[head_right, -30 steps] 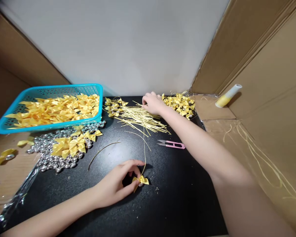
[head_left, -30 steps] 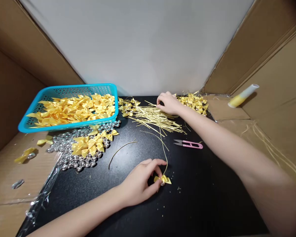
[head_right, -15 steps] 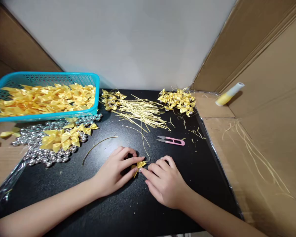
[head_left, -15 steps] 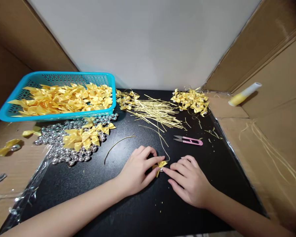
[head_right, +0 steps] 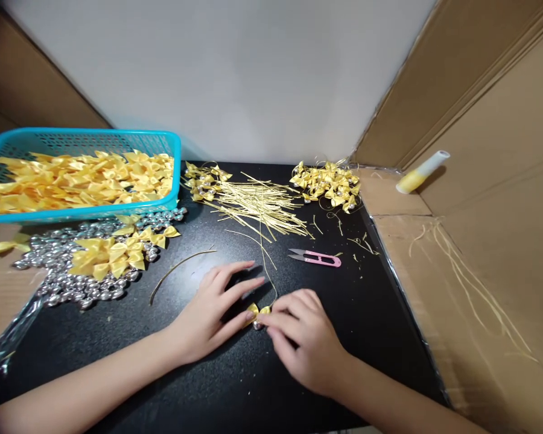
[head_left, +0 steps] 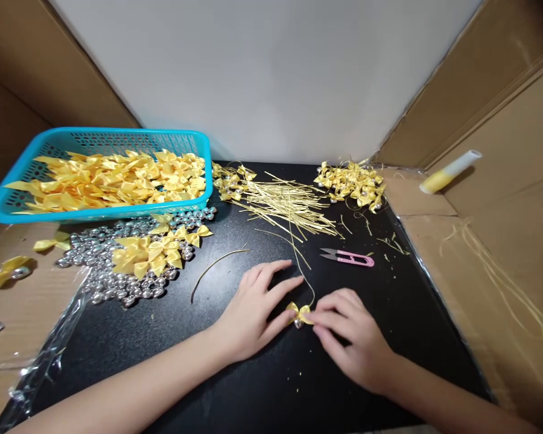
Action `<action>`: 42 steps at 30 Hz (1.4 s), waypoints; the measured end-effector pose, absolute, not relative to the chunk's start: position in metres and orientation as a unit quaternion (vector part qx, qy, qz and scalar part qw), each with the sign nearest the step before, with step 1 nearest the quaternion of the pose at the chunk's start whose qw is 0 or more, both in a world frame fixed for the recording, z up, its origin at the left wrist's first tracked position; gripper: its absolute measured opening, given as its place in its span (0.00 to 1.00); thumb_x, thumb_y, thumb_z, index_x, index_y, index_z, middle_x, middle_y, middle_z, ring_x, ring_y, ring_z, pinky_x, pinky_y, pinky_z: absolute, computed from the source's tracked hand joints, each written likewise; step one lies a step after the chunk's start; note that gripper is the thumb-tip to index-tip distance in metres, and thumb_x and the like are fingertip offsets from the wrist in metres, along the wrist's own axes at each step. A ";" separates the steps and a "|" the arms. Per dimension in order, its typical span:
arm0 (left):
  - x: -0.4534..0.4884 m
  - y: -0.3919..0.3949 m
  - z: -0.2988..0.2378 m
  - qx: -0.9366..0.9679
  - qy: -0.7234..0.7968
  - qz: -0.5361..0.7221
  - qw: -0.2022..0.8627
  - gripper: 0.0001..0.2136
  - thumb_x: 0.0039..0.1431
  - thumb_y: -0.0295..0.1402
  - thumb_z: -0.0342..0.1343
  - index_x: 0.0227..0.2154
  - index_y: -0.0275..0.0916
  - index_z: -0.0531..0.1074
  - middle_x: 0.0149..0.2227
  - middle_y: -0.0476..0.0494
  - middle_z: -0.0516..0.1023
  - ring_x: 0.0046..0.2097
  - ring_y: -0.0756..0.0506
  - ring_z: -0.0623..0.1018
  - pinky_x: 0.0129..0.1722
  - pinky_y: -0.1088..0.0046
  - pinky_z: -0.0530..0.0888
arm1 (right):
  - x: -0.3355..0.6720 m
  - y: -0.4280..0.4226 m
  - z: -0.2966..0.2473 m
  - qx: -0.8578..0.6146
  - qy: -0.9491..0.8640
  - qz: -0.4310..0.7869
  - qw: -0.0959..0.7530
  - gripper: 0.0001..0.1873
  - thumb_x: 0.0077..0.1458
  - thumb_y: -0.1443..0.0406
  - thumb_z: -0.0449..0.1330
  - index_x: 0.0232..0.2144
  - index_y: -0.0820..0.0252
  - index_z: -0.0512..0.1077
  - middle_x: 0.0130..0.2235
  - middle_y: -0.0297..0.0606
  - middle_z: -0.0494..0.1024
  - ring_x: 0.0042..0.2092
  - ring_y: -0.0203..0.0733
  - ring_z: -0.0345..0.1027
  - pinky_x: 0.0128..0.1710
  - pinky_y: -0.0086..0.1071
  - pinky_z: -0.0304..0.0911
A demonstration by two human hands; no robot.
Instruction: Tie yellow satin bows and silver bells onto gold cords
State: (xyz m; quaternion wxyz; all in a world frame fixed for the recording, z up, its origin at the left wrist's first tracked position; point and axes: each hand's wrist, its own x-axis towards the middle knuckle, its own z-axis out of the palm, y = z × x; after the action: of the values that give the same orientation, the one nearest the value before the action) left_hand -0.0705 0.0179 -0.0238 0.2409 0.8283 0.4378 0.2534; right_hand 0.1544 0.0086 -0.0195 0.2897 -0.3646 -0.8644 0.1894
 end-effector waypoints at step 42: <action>-0.049 -0.052 -0.016 0.924 0.350 0.153 0.039 0.19 0.63 0.38 0.48 0.51 0.32 0.69 0.53 0.38 0.76 0.55 0.39 0.72 0.53 0.67 0.68 | 0.158 0.038 -0.024 -0.222 -0.953 0.162 0.128 0.16 0.64 0.64 0.51 0.52 0.60 0.68 0.53 0.36 0.75 0.59 0.41 0.61 0.61 0.43 0.41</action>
State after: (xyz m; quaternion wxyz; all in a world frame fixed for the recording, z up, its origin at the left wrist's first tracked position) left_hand -0.0490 -0.0521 -0.0162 0.0385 0.9235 0.3495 0.1530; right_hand 0.1581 0.0377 -0.0245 0.1278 -0.2219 -0.9530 0.1620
